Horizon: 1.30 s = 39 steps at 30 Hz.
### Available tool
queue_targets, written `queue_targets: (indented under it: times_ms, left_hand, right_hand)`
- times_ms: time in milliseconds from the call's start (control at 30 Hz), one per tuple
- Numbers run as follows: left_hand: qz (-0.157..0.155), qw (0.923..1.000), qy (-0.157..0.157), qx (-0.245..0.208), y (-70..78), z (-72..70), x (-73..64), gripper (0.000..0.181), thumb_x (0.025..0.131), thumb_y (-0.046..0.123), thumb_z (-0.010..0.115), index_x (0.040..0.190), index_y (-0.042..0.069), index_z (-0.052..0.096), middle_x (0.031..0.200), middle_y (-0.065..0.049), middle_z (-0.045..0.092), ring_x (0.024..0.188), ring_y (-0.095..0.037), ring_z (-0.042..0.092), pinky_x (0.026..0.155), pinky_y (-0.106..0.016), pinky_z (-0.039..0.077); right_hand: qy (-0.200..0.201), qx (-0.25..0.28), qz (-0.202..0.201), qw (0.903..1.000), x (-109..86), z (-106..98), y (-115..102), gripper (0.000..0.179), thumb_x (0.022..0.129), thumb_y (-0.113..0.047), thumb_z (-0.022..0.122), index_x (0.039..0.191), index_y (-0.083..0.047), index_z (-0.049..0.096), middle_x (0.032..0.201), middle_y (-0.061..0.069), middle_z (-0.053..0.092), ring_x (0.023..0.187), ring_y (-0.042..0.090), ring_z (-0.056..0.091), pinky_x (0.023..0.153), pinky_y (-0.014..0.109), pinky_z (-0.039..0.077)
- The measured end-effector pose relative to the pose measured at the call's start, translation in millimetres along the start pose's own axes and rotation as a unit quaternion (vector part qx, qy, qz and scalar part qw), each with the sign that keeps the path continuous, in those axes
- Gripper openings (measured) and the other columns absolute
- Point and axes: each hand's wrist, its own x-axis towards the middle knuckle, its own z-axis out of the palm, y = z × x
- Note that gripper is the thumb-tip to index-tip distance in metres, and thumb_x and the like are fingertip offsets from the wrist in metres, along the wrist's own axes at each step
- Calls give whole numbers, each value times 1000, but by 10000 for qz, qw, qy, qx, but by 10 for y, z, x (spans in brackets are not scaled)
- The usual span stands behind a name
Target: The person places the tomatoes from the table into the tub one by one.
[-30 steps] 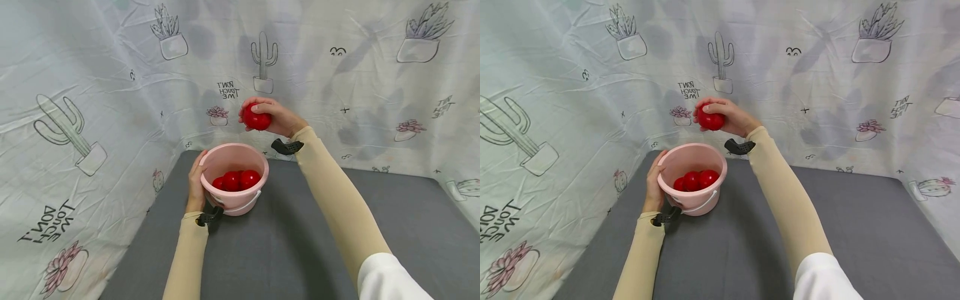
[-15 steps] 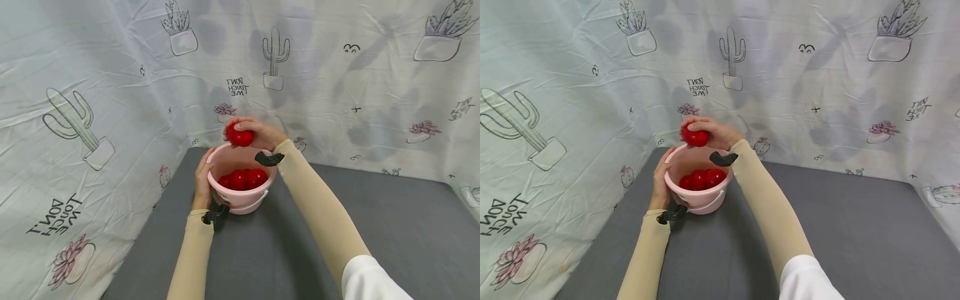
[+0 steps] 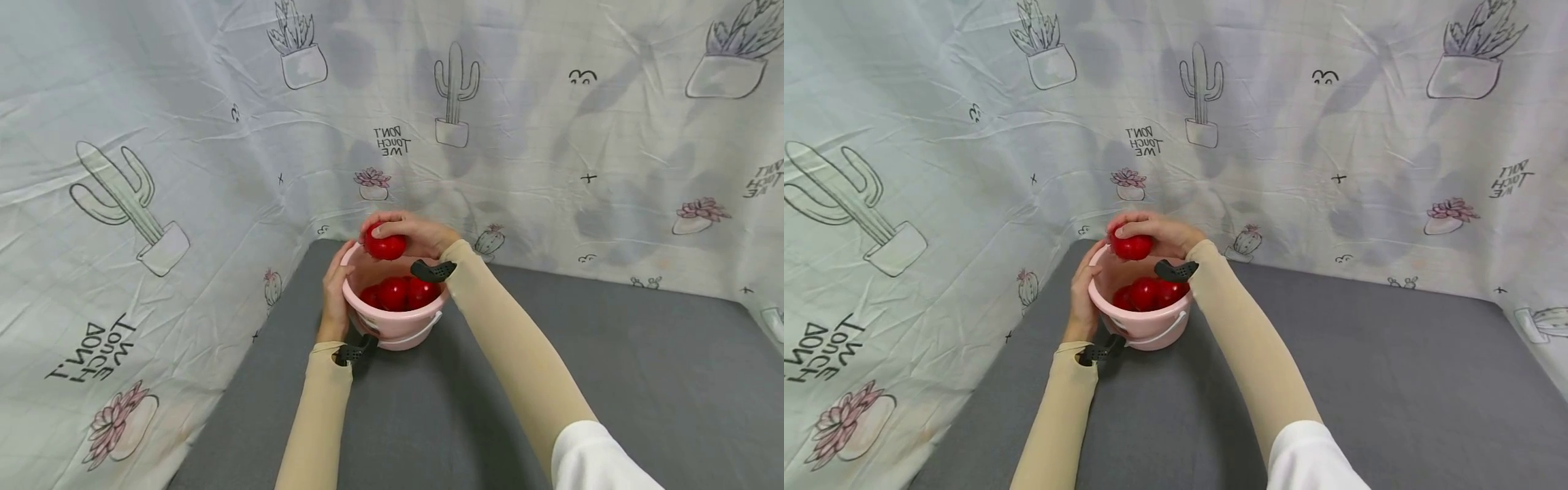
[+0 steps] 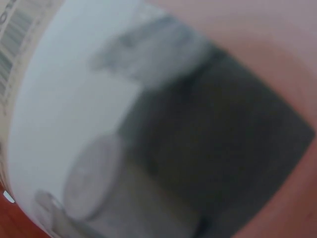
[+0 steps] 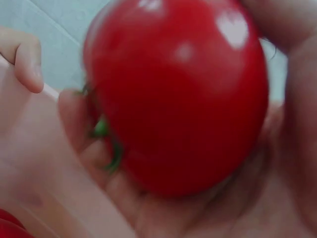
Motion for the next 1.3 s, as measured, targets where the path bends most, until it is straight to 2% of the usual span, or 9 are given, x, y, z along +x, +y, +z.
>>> queue_targets:
  times_ms: [133,333,533,667,800,933,1133,1300]
  left_hand:
    - [2,10000,11,-41,10,0,6,55,93,21,40,146,27,53,150,6,52,137,-17,47,120,-46,34]
    - [-33,10000,23,-43,22,-2,-9,55,93,23,40,146,31,53,151,8,51,137,-17,48,121,-46,35]
    - [-9,10000,17,-41,21,0,-9,55,93,22,40,146,31,52,151,7,51,138,-18,48,121,-46,35]
    - [68,9999,16,-118,10,5,1,56,93,19,39,146,27,53,151,4,52,138,-17,49,122,-45,34]
    - [141,9998,-18,-113,2,19,10,58,92,17,38,148,22,51,152,4,51,140,-15,47,123,-43,31]
    - [200,9997,12,-117,2,34,16,57,93,17,39,148,22,52,151,5,52,141,-14,45,124,-42,29]
    - [222,9997,39,-117,7,47,20,54,93,19,40,145,27,55,151,6,52,140,-13,45,124,-41,29]
    - [154,9998,87,-60,-26,42,14,53,94,19,40,144,27,56,150,7,52,139,-11,46,123,-40,30]
  right_hand:
    - [60,-512,295,9982,26,19,13,23,93,-15,59,115,-13,67,116,6,66,113,26,59,93,33,55]
    - [-33,-1180,573,9913,66,50,58,34,92,-18,65,124,-7,65,123,10,66,118,27,59,96,35,56]
    - [315,-1473,705,9861,55,83,96,38,89,-29,73,122,-13,66,125,9,65,117,26,60,95,40,57]
    - [444,-1399,793,9860,42,103,111,39,90,-33,73,124,-14,66,125,8,66,117,26,61,96,43,57]
    - [492,-858,313,9946,16,109,101,39,97,-30,65,127,-7,64,126,15,67,121,31,62,107,45,50]
    - [677,-441,-254,9964,-25,93,81,36,99,-27,63,127,-6,64,130,21,66,127,34,61,118,48,40]
    - [948,-301,-428,9941,-78,31,80,40,100,-33,61,132,-9,64,136,15,65,132,30,58,120,46,37]
    - [690,4,-760,9947,-119,-21,83,51,104,-38,48,143,-5,53,147,14,56,138,31,52,121,45,35]
